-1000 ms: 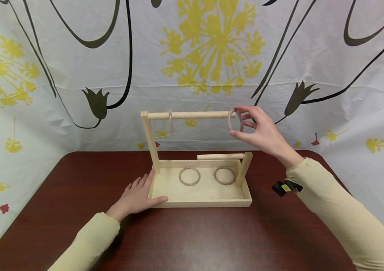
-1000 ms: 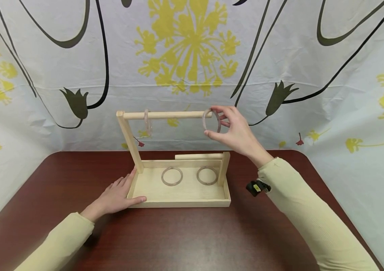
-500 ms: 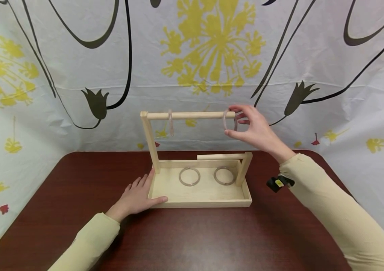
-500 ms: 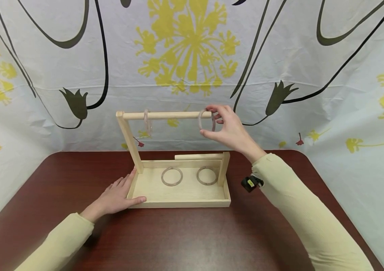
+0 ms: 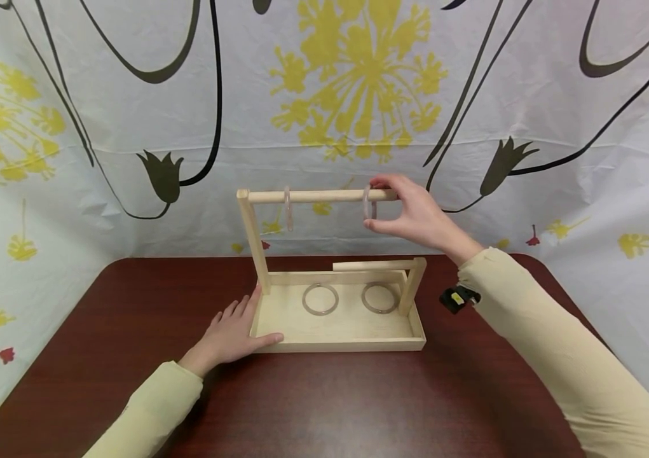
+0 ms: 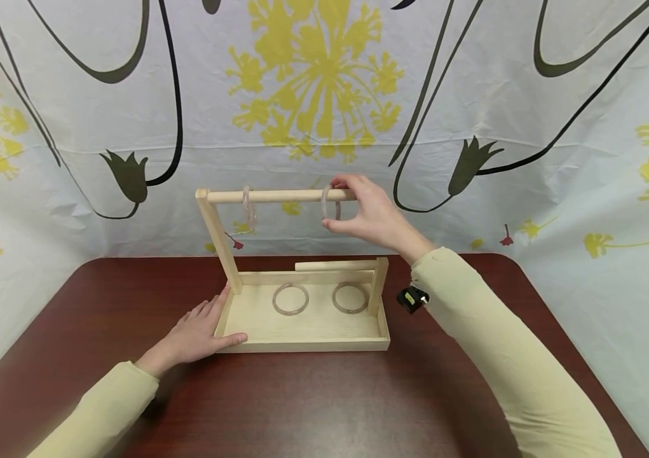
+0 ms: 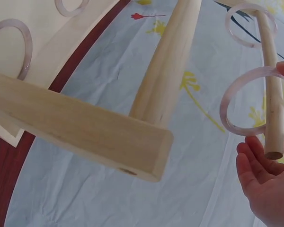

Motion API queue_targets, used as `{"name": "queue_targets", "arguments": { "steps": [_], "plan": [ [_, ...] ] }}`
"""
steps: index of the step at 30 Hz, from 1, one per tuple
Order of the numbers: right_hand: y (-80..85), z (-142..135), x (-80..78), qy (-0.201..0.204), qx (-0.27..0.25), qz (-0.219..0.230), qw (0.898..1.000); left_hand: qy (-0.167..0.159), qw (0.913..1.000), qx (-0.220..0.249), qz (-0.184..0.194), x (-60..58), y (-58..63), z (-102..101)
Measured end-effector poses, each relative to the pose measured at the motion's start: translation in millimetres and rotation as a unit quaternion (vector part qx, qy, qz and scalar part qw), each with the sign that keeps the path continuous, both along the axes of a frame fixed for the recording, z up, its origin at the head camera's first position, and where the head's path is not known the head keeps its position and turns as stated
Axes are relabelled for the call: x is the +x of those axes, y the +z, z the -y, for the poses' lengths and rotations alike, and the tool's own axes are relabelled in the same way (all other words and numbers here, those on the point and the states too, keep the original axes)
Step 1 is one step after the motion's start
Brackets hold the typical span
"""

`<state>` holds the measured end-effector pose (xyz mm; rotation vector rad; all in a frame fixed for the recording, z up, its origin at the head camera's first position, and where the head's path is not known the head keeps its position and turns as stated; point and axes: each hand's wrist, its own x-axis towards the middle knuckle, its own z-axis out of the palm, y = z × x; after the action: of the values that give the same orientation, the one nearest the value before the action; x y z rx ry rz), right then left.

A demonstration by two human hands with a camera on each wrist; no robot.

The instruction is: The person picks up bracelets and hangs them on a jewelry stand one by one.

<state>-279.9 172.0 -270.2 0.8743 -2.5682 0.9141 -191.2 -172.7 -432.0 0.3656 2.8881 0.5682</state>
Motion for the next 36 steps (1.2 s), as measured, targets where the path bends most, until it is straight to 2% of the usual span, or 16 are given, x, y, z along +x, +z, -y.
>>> {"name": "queue_targets", "arguments": {
  "steps": [11,28,36],
  "plan": [
    [6.8,7,-2.0,0.004,0.034,0.008,0.999,-0.001,1.0,0.0,0.001,0.0,0.1,1],
    [7.8,18,-6.6,0.041,0.081,-0.086,0.992,0.0,1.0,0.004,0.005,1.3,-0.6,1],
    [9.3,24,-4.5,0.033,0.111,-0.12,0.986,0.002,1.0,0.002,0.007,2.2,1.0,0]
  ]
}}
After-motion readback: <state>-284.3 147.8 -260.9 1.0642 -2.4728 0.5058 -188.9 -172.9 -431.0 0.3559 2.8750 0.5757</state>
